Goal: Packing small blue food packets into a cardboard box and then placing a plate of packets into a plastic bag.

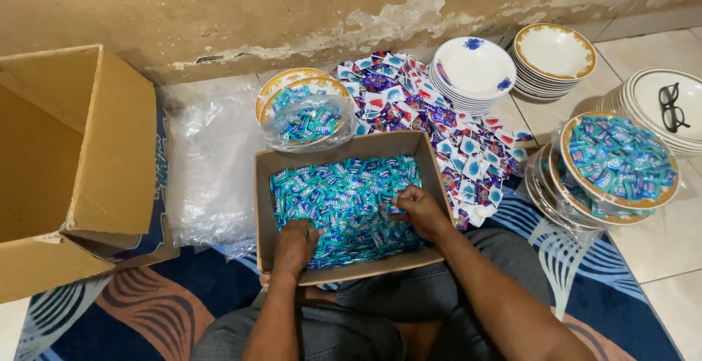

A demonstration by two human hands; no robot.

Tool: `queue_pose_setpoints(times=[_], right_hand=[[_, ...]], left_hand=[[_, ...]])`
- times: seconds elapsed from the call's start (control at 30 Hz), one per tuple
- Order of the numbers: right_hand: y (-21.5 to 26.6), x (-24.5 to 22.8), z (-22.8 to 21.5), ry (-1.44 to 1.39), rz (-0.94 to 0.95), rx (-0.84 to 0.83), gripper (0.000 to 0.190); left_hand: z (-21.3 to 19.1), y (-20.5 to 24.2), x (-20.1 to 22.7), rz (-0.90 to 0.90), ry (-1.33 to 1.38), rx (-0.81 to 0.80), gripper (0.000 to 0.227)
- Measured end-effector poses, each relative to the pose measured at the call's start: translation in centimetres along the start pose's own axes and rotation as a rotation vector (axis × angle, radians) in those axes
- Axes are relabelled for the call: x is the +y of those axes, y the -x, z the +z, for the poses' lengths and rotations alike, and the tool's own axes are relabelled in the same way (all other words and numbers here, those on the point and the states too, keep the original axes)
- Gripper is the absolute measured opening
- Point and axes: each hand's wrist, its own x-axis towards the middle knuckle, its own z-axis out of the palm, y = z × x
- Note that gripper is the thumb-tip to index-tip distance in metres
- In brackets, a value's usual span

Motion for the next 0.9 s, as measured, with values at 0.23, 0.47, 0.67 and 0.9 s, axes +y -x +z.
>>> queue_pose_setpoints(times=[0.23,0.47,0.67,0.9], right_hand=[[1.8,-1.8,1.1,0.024,0.022,-0.05,0.043],[0.7,-0.8,0.2,0.093,0.133,-0.131,0.031],[0.9,-0.7,0.0,0.035,0.162,-0.119,0.014],[3.6,-3.9,2.9,0.062,0.241,-0.139,0.026]], left_hand=[[-4.2,2.0,7.7,-0.275,1.015,0.159,0.016],[-3.9,1.0,4.9,-0.271,1.638,0.073,0.034],[-3.9,0.7,3.7,-0.282,1.895,-0.059,0.049],[-3.4,-0.4,4.3,-0.441,1.89,0.033,0.04]])
